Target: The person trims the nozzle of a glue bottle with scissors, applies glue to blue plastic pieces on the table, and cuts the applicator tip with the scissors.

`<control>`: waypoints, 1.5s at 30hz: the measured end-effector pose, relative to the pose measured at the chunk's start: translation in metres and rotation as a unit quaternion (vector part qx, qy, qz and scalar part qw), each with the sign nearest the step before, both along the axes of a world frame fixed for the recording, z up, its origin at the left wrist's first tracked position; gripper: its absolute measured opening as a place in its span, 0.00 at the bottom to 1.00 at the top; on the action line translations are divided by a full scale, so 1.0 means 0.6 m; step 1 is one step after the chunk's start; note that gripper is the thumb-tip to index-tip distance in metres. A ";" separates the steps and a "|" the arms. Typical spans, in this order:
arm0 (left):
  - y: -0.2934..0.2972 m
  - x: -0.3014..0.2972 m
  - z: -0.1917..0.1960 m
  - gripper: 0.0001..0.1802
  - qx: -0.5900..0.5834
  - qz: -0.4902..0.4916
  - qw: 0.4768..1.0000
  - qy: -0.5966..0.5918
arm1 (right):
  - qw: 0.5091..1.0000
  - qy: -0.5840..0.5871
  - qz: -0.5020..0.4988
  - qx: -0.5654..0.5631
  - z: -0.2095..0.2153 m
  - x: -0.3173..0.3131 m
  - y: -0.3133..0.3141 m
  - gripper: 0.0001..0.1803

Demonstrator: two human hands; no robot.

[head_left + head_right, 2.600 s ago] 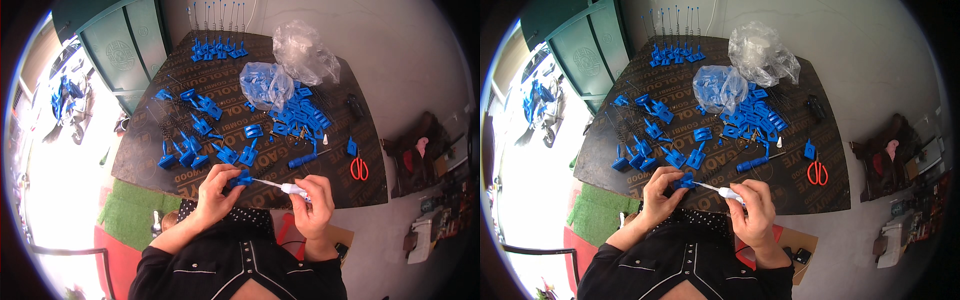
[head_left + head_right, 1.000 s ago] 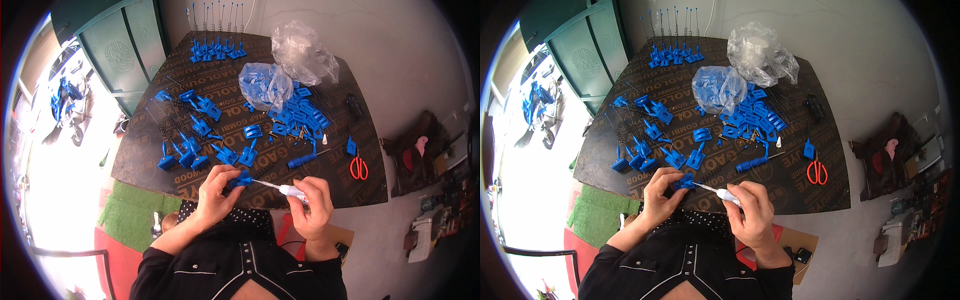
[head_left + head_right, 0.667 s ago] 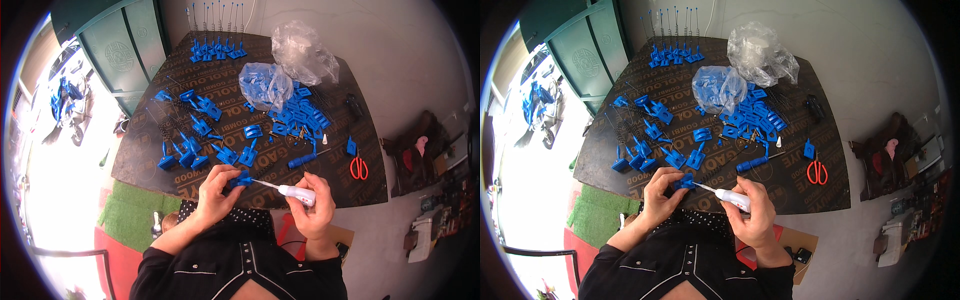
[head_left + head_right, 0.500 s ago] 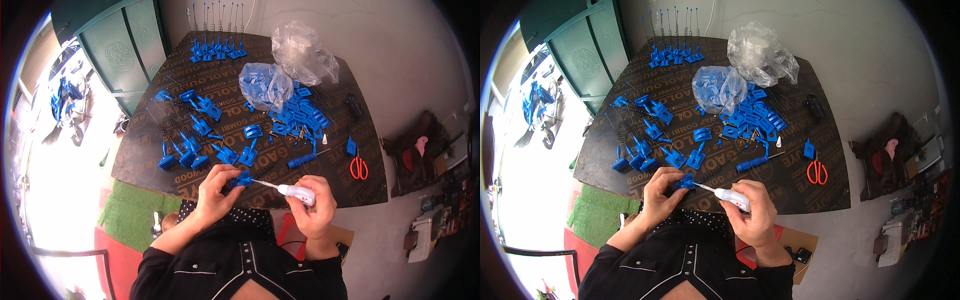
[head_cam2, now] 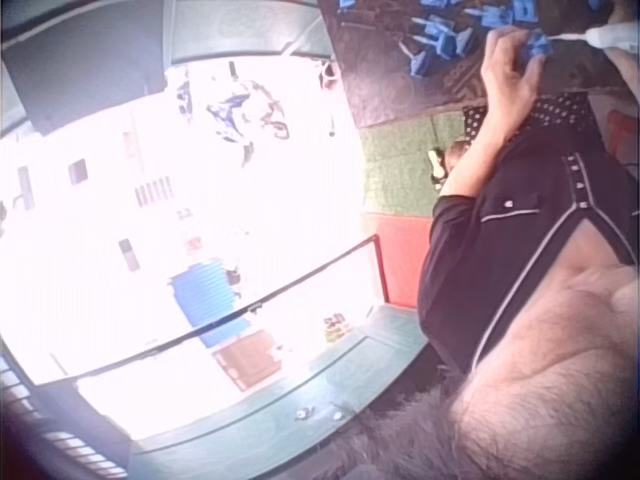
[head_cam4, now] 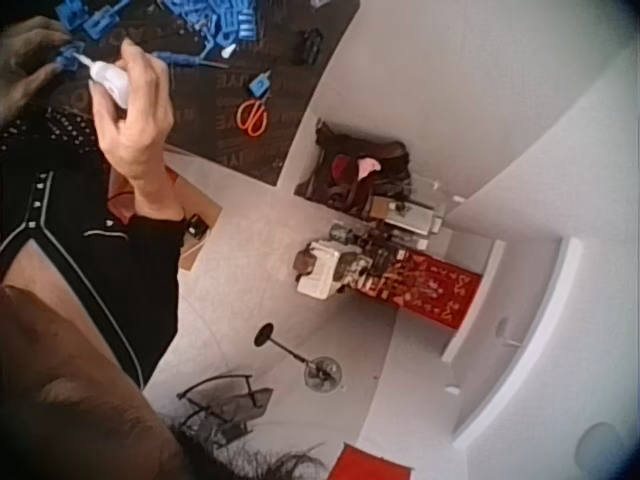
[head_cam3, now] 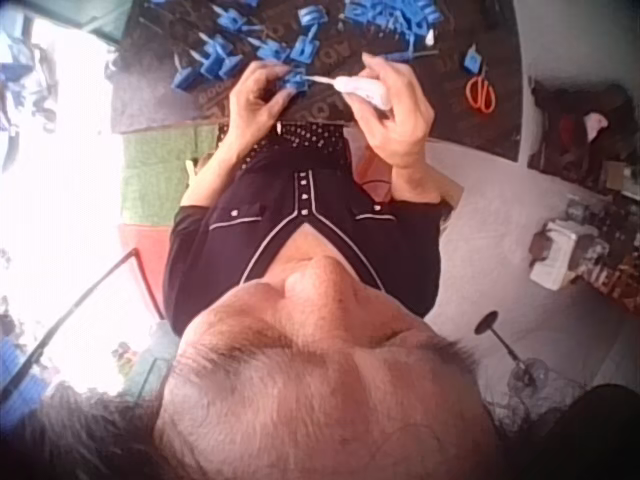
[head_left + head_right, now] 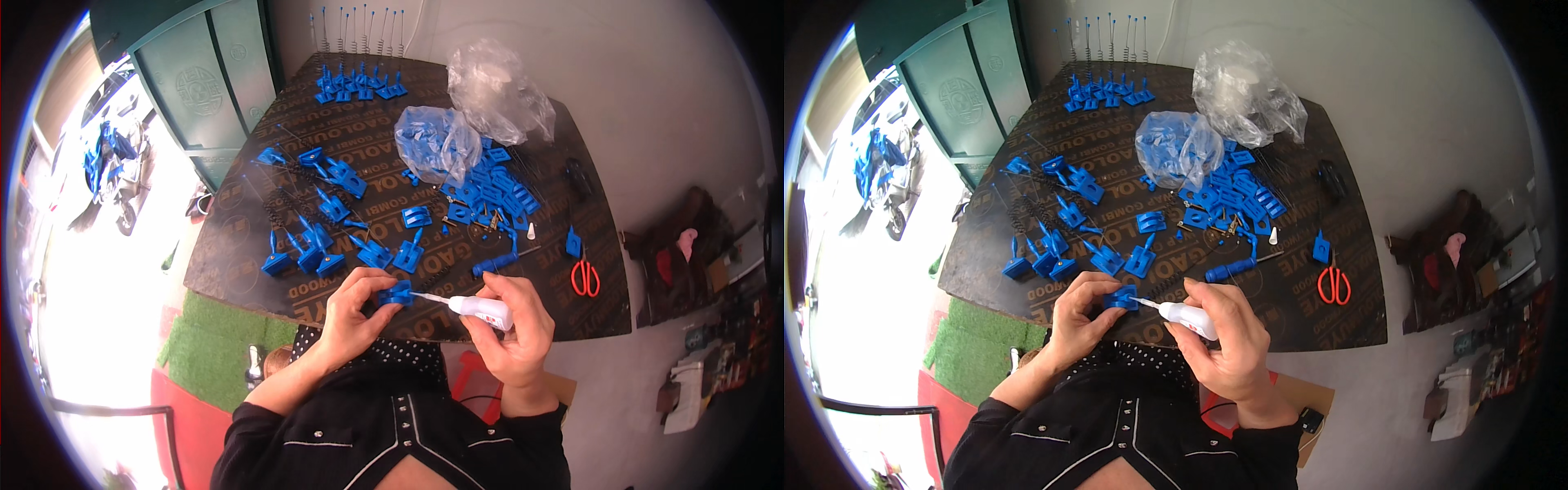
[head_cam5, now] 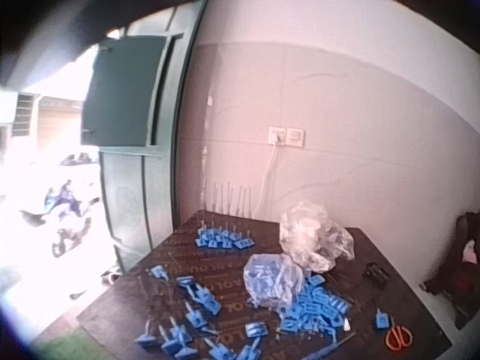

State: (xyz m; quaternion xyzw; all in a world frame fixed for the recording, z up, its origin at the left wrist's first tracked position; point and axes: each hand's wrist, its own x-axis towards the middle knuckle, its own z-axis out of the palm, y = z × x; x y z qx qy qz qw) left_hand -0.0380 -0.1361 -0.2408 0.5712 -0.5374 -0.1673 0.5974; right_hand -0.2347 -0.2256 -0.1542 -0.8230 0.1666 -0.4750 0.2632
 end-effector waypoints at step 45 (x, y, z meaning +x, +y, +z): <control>0.003 0.013 -0.009 0.13 -0.005 -0.098 0.980 0.172 | 0.996 -0.024 0.063 0.053 0.004 0.031 -0.003 0.17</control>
